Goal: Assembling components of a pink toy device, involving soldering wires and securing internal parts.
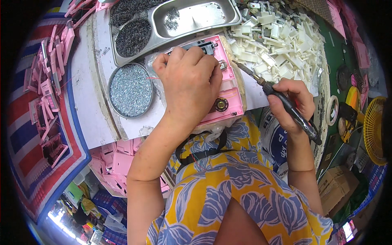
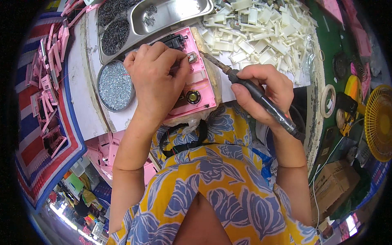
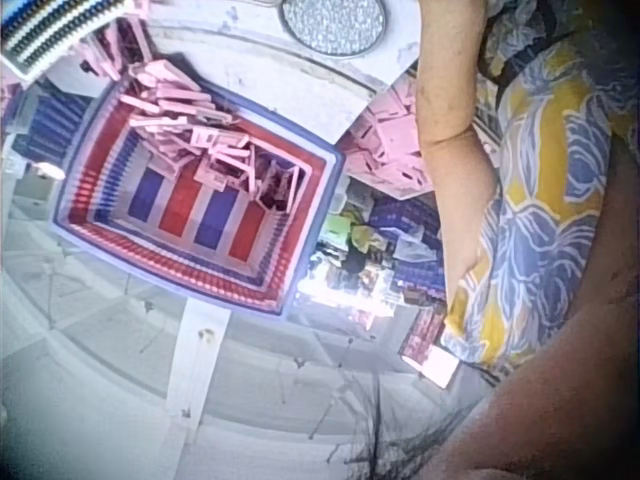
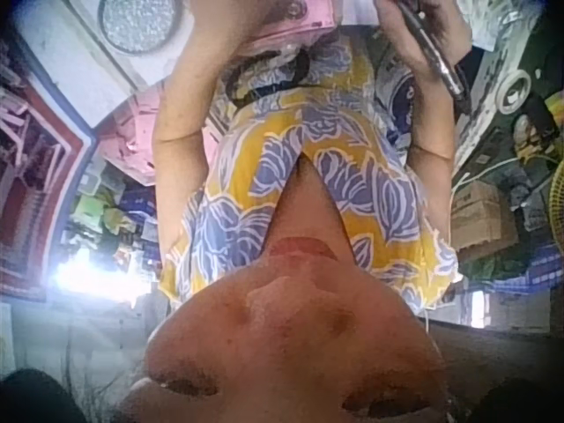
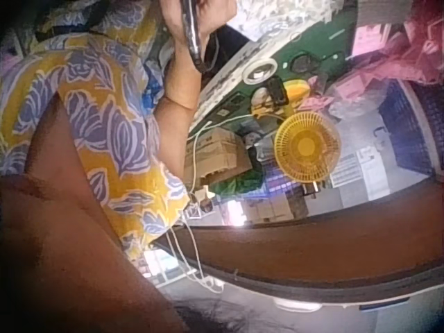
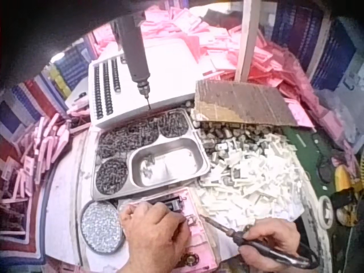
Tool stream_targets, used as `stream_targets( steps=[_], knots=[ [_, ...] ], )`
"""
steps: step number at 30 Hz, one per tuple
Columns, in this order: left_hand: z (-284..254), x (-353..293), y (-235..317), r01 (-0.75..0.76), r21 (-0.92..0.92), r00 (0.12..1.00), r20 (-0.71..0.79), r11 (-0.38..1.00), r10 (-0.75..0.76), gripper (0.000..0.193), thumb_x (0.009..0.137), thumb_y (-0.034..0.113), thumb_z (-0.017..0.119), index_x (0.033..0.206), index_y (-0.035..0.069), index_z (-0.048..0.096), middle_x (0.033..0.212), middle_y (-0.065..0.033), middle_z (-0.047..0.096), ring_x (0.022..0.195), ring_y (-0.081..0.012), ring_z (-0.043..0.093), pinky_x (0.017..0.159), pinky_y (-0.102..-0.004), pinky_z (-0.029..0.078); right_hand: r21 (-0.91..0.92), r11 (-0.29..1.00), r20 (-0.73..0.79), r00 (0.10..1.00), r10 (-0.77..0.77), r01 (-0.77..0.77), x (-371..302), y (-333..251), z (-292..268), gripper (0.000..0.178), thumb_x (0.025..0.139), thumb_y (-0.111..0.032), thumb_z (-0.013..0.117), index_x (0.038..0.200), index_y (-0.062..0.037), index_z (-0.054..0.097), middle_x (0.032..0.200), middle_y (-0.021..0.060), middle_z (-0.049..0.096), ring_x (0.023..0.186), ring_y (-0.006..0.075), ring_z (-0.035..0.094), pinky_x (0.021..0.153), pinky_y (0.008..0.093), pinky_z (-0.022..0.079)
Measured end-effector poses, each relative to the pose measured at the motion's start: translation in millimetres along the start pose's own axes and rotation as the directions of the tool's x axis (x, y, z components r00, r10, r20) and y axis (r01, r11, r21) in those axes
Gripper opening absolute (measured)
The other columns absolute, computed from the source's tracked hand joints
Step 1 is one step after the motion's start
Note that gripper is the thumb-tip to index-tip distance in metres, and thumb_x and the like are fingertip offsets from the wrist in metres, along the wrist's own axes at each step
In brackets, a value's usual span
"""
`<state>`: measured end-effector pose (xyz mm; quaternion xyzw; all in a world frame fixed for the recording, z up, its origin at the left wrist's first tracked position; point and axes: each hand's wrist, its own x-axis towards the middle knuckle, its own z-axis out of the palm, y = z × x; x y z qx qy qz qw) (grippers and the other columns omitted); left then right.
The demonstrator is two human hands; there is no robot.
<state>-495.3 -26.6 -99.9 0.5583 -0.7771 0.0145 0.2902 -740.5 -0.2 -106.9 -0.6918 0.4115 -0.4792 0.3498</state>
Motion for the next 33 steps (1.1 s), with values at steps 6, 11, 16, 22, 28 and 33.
stream_targets(
  steps=[6, 11, 16, 22, 28, 33],
  knots=[
    [0, 0, 0, -0.013, 0.011, 1.0, 0.001, 1.0, 0.013, 0.009, 0.075, 0.019, 0.079, 0.076, 0.016, 0.071, 0.078, 0.0017, 0.058, 0.08, -0.0206, 0.056, 0.083, -0.0393, 0.033, -0.045, 0.999, 0.003, 1.0, 0.02, -0.02, 1, -4, -2, 0.027, 0.081, -0.006, 0.082, 0.103, -0.0025, 0.067, 0.074, -0.0011, 0.064, 0.06, 0.0034, 0.049, 0.054, 0.0203, 0.036],
    [0, 0, 0, -0.023, 0.016, 1.0, -0.003, 1.0, 0.023, 0.009, 0.076, 0.019, 0.078, 0.078, 0.016, 0.071, 0.078, 0.0015, 0.058, 0.081, -0.0208, 0.056, 0.083, -0.0397, 0.033, -0.031, 0.999, 0.003, 1.0, 0.025, -0.024, 3, -5, -3, 0.027, 0.08, -0.005, 0.082, 0.103, -0.0019, 0.067, 0.078, -0.0004, 0.065, 0.062, 0.0037, 0.05, 0.055, 0.0204, 0.037],
    [-1, 0, 0, -0.029, 0.015, 1.0, -0.005, 0.999, 0.029, 0.008, 0.077, 0.019, 0.077, 0.079, 0.016, 0.07, 0.079, 0.0012, 0.058, 0.082, -0.0207, 0.055, 0.083, -0.0395, 0.033, -0.016, 0.998, -0.004, 0.998, 0.062, -0.062, 4, -6, -5, 0.026, 0.081, -0.004, 0.081, 0.103, -0.0014, 0.067, 0.081, 0.0009, 0.066, 0.064, 0.0041, 0.051, 0.058, 0.0206, 0.039],
    [-6, -3, 1, -0.016, 0.044, 0.998, 0.069, 0.999, 0.013, 0.018, 0.078, 0.024, 0.08, 0.091, 0.016, 0.072, 0.088, -0.0002, 0.062, 0.089, -0.0214, 0.057, 0.088, -0.0395, 0.033, -0.019, 0.994, -0.016, 0.994, 0.105, -0.106, 7, -13, -6, 0.026, 0.082, -0.004, 0.08, 0.104, -0.0008, 0.066, 0.082, 0.0016, 0.067, 0.067, 0.0046, 0.054, 0.061, 0.02, 0.042],
    [-63, -4, -43, -0.06, 0.125, 0.949, 0.315, 0.99, 0.018, 0.049, 0.073, 0.034, 0.084, 0.112, 0.01, 0.065, 0.116, -0.0068, 0.063, 0.113, -0.027, 0.057, 0.096, -0.045, 0.035, -0.062, 0.99, -0.074, 0.99, 0.118, -0.123, 5, -12, -21, 0.026, 0.084, -0.003, 0.079, 0.105, 0.0009, 0.065, 0.084, 0.0034, 0.067, 0.068, 0.0058, 0.057, 0.061, 0.0201, 0.043],
    [-59, -1, -33, -0.104, -0.07, 0.987, 0.116, 0.992, 0.111, 0.028, 0.077, 0.025, 0.082, 0.097, 0.012, 0.07, 0.097, -0.0025, 0.069, 0.097, -0.024, 0.063, 0.093, -0.041, 0.036, -0.025, 0.993, -0.08, 0.99, 0.114, -0.116, 12, -12, -13, 0.025, 0.085, -0.002, 0.077, 0.107, 0.002, 0.065, 0.088, 0.0052, 0.068, 0.073, 0.0074, 0.062, 0.066, 0.0209, 0.047]
  ],
)
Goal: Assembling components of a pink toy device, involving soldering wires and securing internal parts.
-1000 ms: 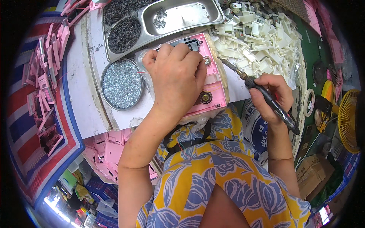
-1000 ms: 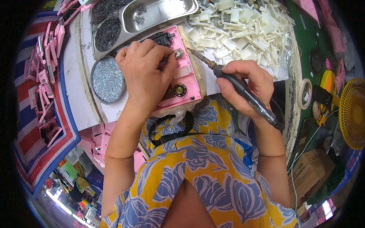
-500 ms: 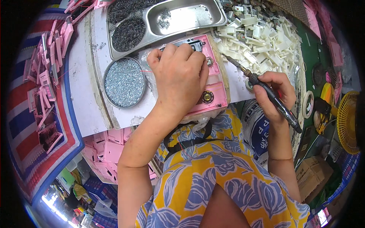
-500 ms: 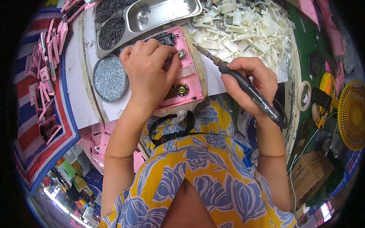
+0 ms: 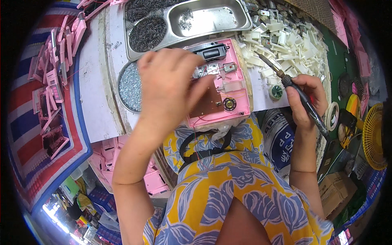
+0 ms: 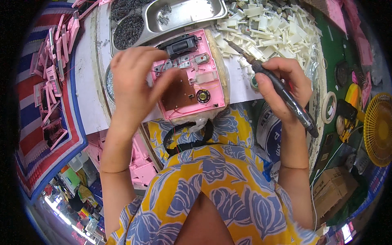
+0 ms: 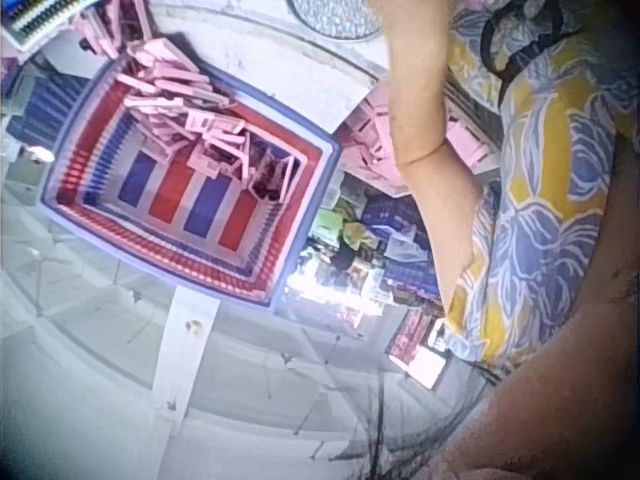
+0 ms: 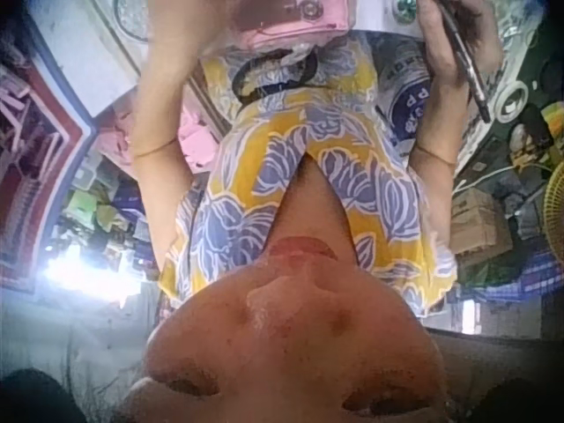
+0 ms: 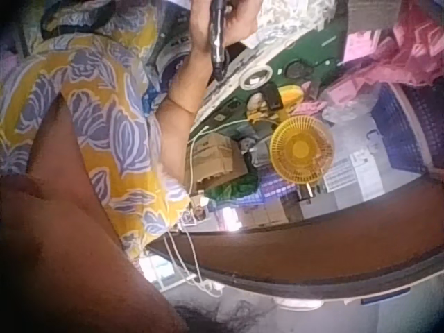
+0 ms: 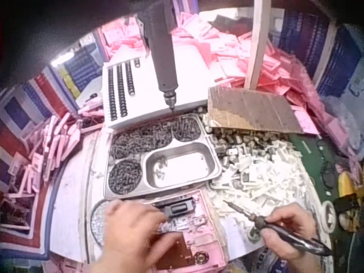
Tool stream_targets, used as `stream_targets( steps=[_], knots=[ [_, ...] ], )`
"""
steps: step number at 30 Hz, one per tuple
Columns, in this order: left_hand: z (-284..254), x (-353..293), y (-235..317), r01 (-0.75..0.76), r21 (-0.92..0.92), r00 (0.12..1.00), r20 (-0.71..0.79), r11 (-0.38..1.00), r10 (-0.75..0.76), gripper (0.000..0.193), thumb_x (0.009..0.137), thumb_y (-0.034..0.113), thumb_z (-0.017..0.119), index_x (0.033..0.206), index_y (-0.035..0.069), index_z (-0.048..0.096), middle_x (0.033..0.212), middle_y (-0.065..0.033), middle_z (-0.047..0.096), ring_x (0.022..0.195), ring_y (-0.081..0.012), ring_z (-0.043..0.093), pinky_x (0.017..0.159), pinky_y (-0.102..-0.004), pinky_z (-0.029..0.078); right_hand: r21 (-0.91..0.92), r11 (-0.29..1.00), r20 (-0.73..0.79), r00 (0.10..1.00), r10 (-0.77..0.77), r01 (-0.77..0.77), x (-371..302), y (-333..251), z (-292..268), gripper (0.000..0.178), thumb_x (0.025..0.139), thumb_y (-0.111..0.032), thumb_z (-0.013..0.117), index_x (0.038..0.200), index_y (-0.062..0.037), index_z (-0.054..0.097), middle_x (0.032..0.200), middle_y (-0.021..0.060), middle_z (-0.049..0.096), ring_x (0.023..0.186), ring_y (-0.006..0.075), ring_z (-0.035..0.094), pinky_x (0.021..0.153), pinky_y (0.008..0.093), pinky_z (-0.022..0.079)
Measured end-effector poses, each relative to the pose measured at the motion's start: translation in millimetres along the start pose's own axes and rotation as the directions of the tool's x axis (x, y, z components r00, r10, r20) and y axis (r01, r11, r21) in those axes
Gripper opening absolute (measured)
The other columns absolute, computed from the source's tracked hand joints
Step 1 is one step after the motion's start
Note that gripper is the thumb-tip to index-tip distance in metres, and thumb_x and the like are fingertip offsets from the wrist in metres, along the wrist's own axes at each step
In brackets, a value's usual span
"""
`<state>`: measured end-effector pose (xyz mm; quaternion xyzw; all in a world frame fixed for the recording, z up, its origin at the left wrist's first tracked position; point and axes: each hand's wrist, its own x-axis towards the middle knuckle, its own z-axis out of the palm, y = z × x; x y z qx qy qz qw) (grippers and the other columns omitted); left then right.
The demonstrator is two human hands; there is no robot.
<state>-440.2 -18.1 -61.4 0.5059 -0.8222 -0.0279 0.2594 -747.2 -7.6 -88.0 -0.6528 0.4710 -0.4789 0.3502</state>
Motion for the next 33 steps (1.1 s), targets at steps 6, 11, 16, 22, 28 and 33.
stream_targets(
  steps=[6, 11, 16, 22, 28, 33],
  knots=[
    [51, 10, 23, -0.024, 0.115, 0.997, -0.075, 0.993, 0.033, 0.014, 0.079, 0.019, 0.079, 0.09, 0.016, 0.071, 0.087, 0.0038, 0.066, 0.087, -0.0185, 0.059, 0.086, -0.0404, 0.034, 0.001, 0.994, 0.052, 0.993, -0.11, 0.11, 3, -2, 7, 0.027, 0.082, -0.003, 0.08, 0.104, 0.0008, 0.066, 0.085, 0.0044, 0.068, 0.068, 0.0067, 0.054, 0.062, 0.0212, 0.042],
    [56, 11, 23, -0.009, 0.08, 0.996, -0.093, 0.997, 0.016, 0.01, 0.078, 0.017, 0.077, 0.085, 0.015, 0.07, 0.082, 0.002, 0.061, 0.083, -0.0196, 0.056, 0.084, -0.0416, 0.032, -0.013, 0.991, 0.091, 0.987, -0.131, 0.133, -1, 4, 10, 0.028, 0.08, -0.003, 0.082, 0.104, -0.0011, 0.067, 0.075, -0.0001, 0.064, 0.061, 0.0044, 0.049, 0.056, 0.0209, 0.038],
    [63, 9, 21, -0.023, 0.036, 0.989, -0.145, 0.999, 0.028, 0.008, 0.078, 0.017, 0.074, 0.083, 0.014, 0.068, 0.079, 0.0007, 0.057, 0.083, -0.0207, 0.054, 0.086, -0.0436, 0.031, -0.012, 0.981, 0.127, 0.973, -0.192, 0.195, -1, 15, 18, 0.028, 0.079, -0.007, 0.084, 0.102, -0.0015, 0.068, 0.068, -0.0005, 0.06, 0.053, 0.0054, 0.047, 0.049, 0.0214, 0.035],
    [64, 9, 21, -0.022, 0.049, 0.988, -0.155, 0.999, 0.029, 0.009, 0.079, 0.018, 0.074, 0.083, 0.014, 0.068, 0.079, 0.0009, 0.057, 0.083, -0.0204, 0.054, 0.087, -0.0433, 0.031, -0.038, 0.974, 0.15, 0.965, -0.214, 0.222, 3, 12, 20, 0.029, 0.079, -0.009, 0.084, 0.102, -0.0018, 0.068, 0.068, 0.0008, 0.061, 0.053, 0.0064, 0.05, 0.048, 0.022, 0.036],
    [67, 9, 21, -0.032, 0.067, 0.987, -0.157, 0.997, 0.043, 0.007, 0.079, 0.017, 0.072, 0.081, 0.014, 0.066, 0.079, 0.0009, 0.055, 0.083, -0.0204, 0.053, 0.086, -0.0432, 0.031, -0.075, 0.977, 0.179, 0.967, -0.181, 0.197, 1, 10, 21, 0.028, 0.079, -0.01, 0.084, 0.101, -0.0022, 0.069, 0.072, 0.0023, 0.064, 0.055, 0.0076, 0.052, 0.05, 0.0222, 0.039],
    [62, 10, 22, -0.023, 0.113, 0.991, -0.131, 0.993, 0.038, 0.012, 0.078, 0.017, 0.079, 0.084, 0.015, 0.07, 0.08, 0.0022, 0.061, 0.081, -0.0184, 0.057, 0.083, -0.0394, 0.033, -0.099, 0.964, 0.189, 0.956, -0.226, 0.247, 3, 9, 22, 0.027, 0.078, -0.009, 0.084, 0.1, -0.0025, 0.069, 0.076, 0.0036, 0.065, 0.056, 0.0081, 0.054, 0.051, 0.0226, 0.04]
  ],
)
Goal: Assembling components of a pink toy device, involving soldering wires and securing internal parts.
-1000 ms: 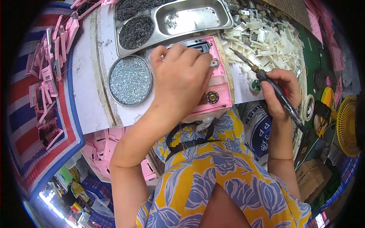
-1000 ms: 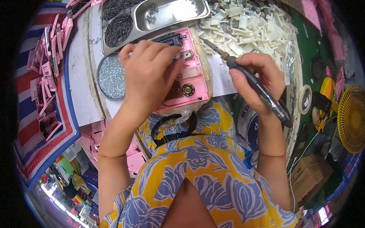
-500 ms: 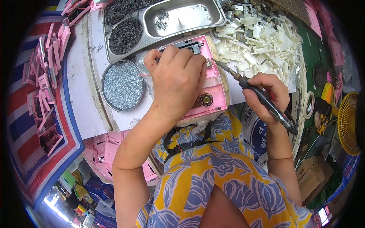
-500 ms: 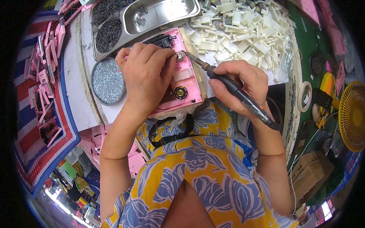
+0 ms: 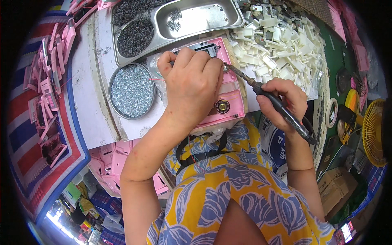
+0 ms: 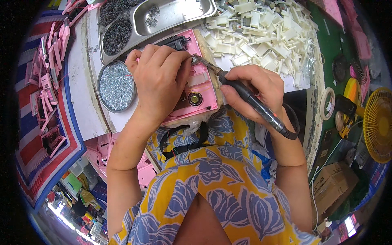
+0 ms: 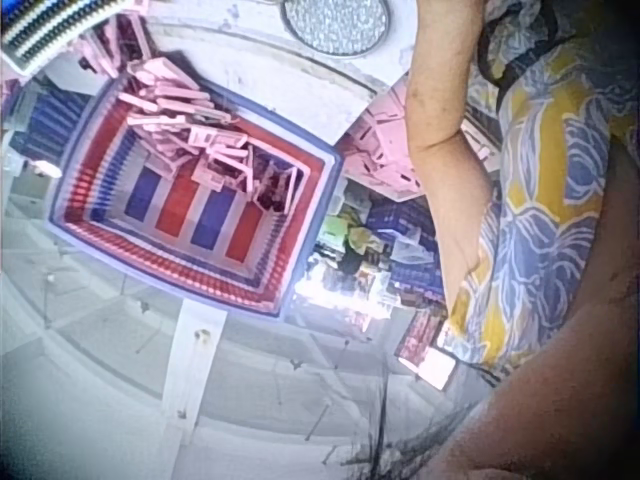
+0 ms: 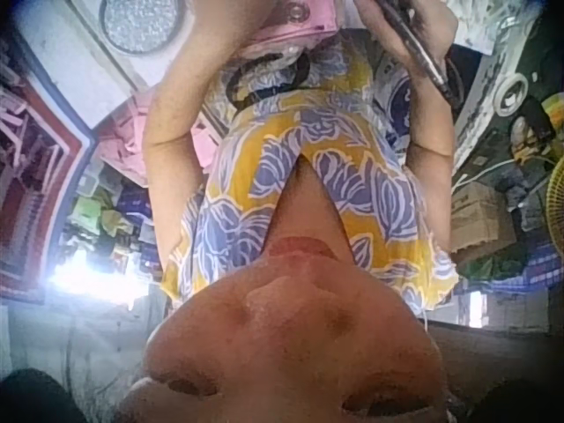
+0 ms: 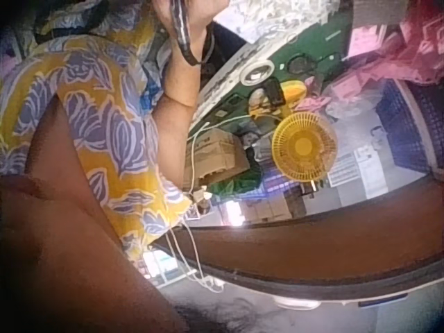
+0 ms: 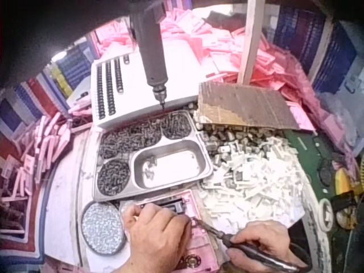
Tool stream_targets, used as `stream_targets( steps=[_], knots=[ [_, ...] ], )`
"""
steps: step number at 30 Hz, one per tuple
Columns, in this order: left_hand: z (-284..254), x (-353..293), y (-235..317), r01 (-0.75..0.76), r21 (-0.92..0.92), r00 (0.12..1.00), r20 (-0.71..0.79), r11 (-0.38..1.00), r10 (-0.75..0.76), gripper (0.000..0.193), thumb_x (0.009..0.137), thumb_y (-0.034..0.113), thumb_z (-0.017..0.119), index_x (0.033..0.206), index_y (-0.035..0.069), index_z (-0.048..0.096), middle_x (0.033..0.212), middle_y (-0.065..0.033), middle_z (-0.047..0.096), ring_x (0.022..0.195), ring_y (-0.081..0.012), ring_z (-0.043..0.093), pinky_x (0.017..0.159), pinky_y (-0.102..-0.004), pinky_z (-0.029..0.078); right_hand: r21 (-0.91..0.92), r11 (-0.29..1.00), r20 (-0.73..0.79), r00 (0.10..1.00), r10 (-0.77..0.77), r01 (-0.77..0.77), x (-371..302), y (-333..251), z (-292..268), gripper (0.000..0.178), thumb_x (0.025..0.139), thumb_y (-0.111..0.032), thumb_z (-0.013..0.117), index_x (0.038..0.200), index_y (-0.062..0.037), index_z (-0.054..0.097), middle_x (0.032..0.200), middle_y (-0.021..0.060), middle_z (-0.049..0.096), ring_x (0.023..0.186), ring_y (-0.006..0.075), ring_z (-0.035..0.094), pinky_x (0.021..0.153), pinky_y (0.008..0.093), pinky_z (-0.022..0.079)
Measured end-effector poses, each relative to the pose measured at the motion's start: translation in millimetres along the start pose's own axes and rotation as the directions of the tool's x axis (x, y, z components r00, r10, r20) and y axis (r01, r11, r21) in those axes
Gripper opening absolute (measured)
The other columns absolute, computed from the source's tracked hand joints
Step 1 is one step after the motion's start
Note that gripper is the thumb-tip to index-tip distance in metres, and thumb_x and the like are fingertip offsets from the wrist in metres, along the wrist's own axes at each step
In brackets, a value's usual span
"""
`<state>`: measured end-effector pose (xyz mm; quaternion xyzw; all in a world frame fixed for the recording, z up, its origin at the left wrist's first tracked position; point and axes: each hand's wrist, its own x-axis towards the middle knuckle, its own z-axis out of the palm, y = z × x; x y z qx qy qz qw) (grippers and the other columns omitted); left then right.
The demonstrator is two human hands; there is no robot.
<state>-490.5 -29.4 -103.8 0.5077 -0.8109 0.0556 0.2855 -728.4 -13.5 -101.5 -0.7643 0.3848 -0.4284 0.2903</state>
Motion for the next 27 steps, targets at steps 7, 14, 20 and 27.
stream_targets(
  steps=[7, 14, 20, 27],
  knots=[
    [1, -2, -1, -0.006, 0.012, 1.0, -0.006, 1.0, 0.007, 0.012, 0.078, 0.017, 0.079, 0.084, 0.016, 0.069, 0.079, 0.0024, 0.06, 0.08, -0.0186, 0.057, 0.083, -0.0393, 0.033, 0.043, 0.996, -0.056, 0.996, 0.076, -0.073, -11, 1, -6, 0.028, 0.077, -0.007, 0.084, 0.1, -0.0031, 0.069, 0.074, 0.002, 0.066, 0.056, 0.0068, 0.053, 0.051, 0.0214, 0.039],
    [0, 0, -1, -0.009, 0.004, 1.0, -0.008, 1.0, 0.009, 0.012, 0.078, 0.017, 0.079, 0.084, 0.016, 0.069, 0.079, 0.0025, 0.06, 0.08, -0.0187, 0.056, 0.083, -0.0393, 0.033, 0.029, 0.999, -0.072, 0.997, 0.022, -0.02, -7, 1, -7, 0.028, 0.078, -0.007, 0.084, 0.101, -0.003, 0.068, 0.076, 0.0023, 0.067, 0.057, 0.0054, 0.053, 0.051, 0.0208, 0.038],
    [1, 0, 0, -0.008, 0.004, 1.0, -0.011, 1.0, 0.008, 0.011, 0.078, 0.018, 0.079, 0.084, 0.016, 0.07, 0.079, 0.0028, 0.059, 0.079, -0.0185, 0.056, 0.083, -0.0397, 0.033, 0.05, 0.997, -0.071, 0.995, 0.068, -0.065, -9, 2, -8, 0.027, 0.079, -0.006, 0.083, 0.101, -0.0027, 0.068, 0.074, 0.0019, 0.066, 0.057, 0.0051, 0.052, 0.052, 0.0208, 0.038],
    [-18, 0, 1, 0.015, -0.051, 1.0, 0.028, 0.999, -0.014, 0.019, 0.077, 0.025, 0.081, 0.09, 0.016, 0.071, 0.09, 0.0017, 0.064, 0.089, -0.019, 0.058, 0.089, -0.0402, 0.033, 0.047, 0.994, -0.093, 0.99, 0.106, -0.102, -9, 0, -11, 0.027, 0.079, -0.005, 0.082, 0.102, -0.0021, 0.067, 0.076, 0.0021, 0.066, 0.06, 0.0058, 0.053, 0.054, 0.0212, 0.039]
  ],
)
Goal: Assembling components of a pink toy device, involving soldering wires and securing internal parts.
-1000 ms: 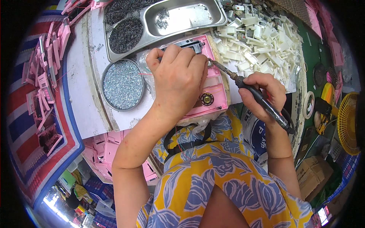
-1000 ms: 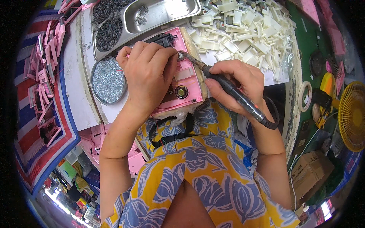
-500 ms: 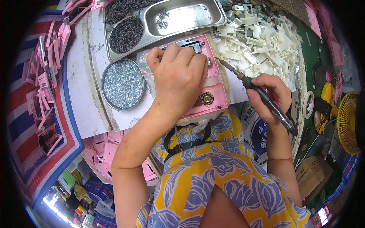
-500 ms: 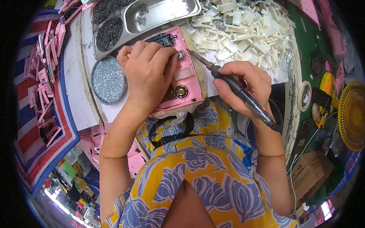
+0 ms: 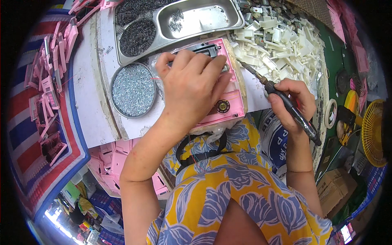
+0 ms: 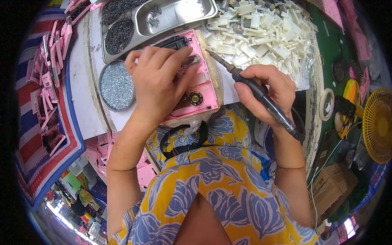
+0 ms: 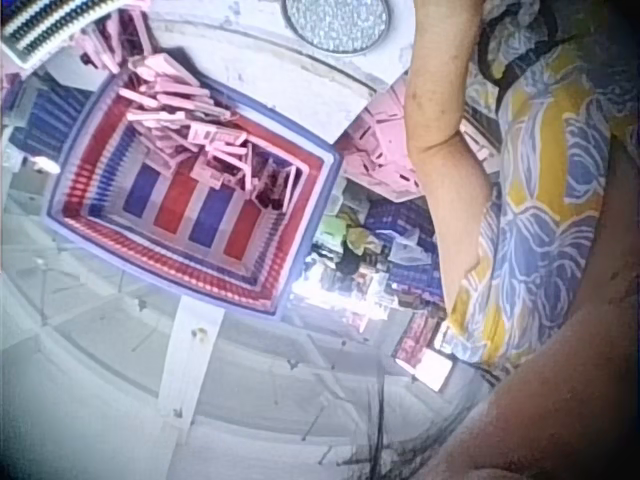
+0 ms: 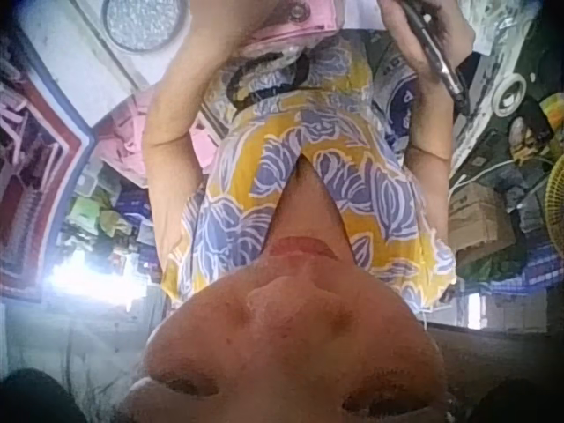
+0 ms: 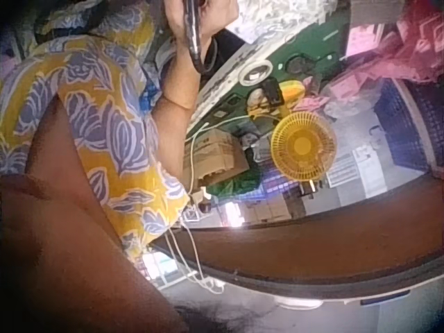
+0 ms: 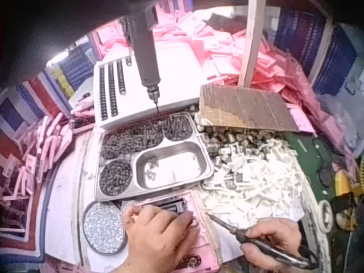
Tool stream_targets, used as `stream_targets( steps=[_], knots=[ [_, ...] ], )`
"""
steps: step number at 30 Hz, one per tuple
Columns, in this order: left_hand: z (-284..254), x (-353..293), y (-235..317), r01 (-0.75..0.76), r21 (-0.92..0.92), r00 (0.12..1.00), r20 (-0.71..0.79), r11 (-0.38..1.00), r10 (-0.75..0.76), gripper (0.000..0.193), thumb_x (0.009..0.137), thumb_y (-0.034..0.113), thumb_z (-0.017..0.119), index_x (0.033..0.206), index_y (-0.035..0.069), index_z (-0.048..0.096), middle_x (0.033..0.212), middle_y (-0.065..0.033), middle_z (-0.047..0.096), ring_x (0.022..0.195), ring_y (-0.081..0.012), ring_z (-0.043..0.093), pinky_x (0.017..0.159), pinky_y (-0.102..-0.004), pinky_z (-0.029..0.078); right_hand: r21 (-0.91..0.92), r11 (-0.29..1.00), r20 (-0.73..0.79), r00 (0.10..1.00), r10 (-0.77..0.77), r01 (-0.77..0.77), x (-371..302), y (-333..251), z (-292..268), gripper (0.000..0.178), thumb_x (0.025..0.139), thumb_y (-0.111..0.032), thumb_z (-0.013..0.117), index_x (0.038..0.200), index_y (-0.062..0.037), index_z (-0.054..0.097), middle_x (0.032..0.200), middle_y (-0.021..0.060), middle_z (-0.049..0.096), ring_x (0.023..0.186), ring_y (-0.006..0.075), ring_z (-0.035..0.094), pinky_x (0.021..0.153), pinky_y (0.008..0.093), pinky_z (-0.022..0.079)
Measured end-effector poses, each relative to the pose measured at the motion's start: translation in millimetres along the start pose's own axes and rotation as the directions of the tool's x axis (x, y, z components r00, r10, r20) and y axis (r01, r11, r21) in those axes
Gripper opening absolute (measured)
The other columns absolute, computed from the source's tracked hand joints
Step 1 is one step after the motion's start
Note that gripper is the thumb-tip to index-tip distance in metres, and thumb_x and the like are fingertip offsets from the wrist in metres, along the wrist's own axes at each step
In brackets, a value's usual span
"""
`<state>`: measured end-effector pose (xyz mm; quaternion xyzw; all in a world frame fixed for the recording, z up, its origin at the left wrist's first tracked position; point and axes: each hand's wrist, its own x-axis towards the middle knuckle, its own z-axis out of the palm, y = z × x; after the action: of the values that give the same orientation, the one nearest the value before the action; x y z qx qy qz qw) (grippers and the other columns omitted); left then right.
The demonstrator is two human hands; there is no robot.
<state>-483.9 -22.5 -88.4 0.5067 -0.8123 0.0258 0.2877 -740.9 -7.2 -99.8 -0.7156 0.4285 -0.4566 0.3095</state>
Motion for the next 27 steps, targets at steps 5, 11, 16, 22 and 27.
stream_targets(
  steps=[5, 11, 16, 22, 27],
  knots=[
    [-50, -6, -43, 0.044, 0.064, 0.975, 0.214, 0.997, -0.057, 0.024, 0.079, 0.024, 0.08, 0.096, 0.011, 0.069, 0.099, -0.0034, 0.064, 0.099, -0.0243, 0.059, 0.098, -0.0446, 0.035, -0.001, 0.997, -0.06, 0.995, 0.082, -0.082, -3, -4, -11, 0.026, 0.082, -0.003, 0.08, 0.104, 0.0005, 0.067, 0.081, 0.0038, 0.068, 0.066, 0.0068, 0.057, 0.059, 0.021, 0.042],
    [-68, -12, -66, -0.051, -0.133, 0.95, 0.3, 0.99, 0.089, 0.017, 0.08, 0.01, 0.079, 0.095, 0.006, 0.071, 0.095, -0.0073, 0.069, 0.089, -0.0254, 0.065, 0.08, -0.0381, 0.05, 0.09, 0.995, -0.105, 0.993, 0.062, -0.052, 13, -14, 0, 0.025, 0.085, -0.001, 0.076, 0.107, 0.0025, 0.064, 0.09, 0.0086, 0.068, 0.072, 0.0092, 0.063, 0.066, 0.0217, 0.05],
    [-24, -21, -32, 0.5, -0.656, 0.852, 0.255, 0.566, -0.458, 0.004, 0.087, 0.005, 0.075, 0.089, 0.003, 0.073, 0.083, -0.0038, 0.072, 0.068, -0.0089, 0.066, 0.057, -0.0231, 0.05, 0.314, 0.937, -0.031, 0.985, 0.172, -0.154, 36, -32, 23, 0.039, 0.086, 0.003, 0.074, 0.123, 0.0022, 0.062, 0.102, 0.0104, 0.07, 0.087, 0.0125, 0.068, 0.076, 0.0233, 0.054],
    [-14, -23, -13, 0.566, -0.796, 0.716, 0.346, 0.215, -0.606, 0.012, 0.093, 0.004, 0.072, 0.103, -0.003, 0.07, 0.087, -0.005, 0.073, 0.068, -0.0043, 0.061, 0.058, -0.0183, 0.047, 0.409, 0.896, 0.118, 0.984, 0.133, -0.17, 68, -40, 67, 0.05, 0.088, 0.004, 0.071, 0.136, -0.0041, 0.059, 0.104, 0.007, 0.071, 0.098, 0.0127, 0.069, 0.087, 0.0247, 0.055],
    [-12, -28, -17, 0.501, -0.84, 0.761, 0.312, 0.21, -0.569, 0.012, 0.095, 0.005, 0.07, 0.104, -0.003, 0.069, 0.093, -0.0052, 0.073, 0.077, -0.0044, 0.063, 0.064, -0.0181, 0.048, 0.325, 0.925, 0.231, 0.965, 0.124, -0.197, 83, -39, 87, 0.053, 0.088, 0.006, 0.069, 0.139, -0.001, 0.054, 0.113, 0.0107, 0.068, 0.102, 0.0161, 0.07, 0.094, 0.0304, 0.057]
  ],
)
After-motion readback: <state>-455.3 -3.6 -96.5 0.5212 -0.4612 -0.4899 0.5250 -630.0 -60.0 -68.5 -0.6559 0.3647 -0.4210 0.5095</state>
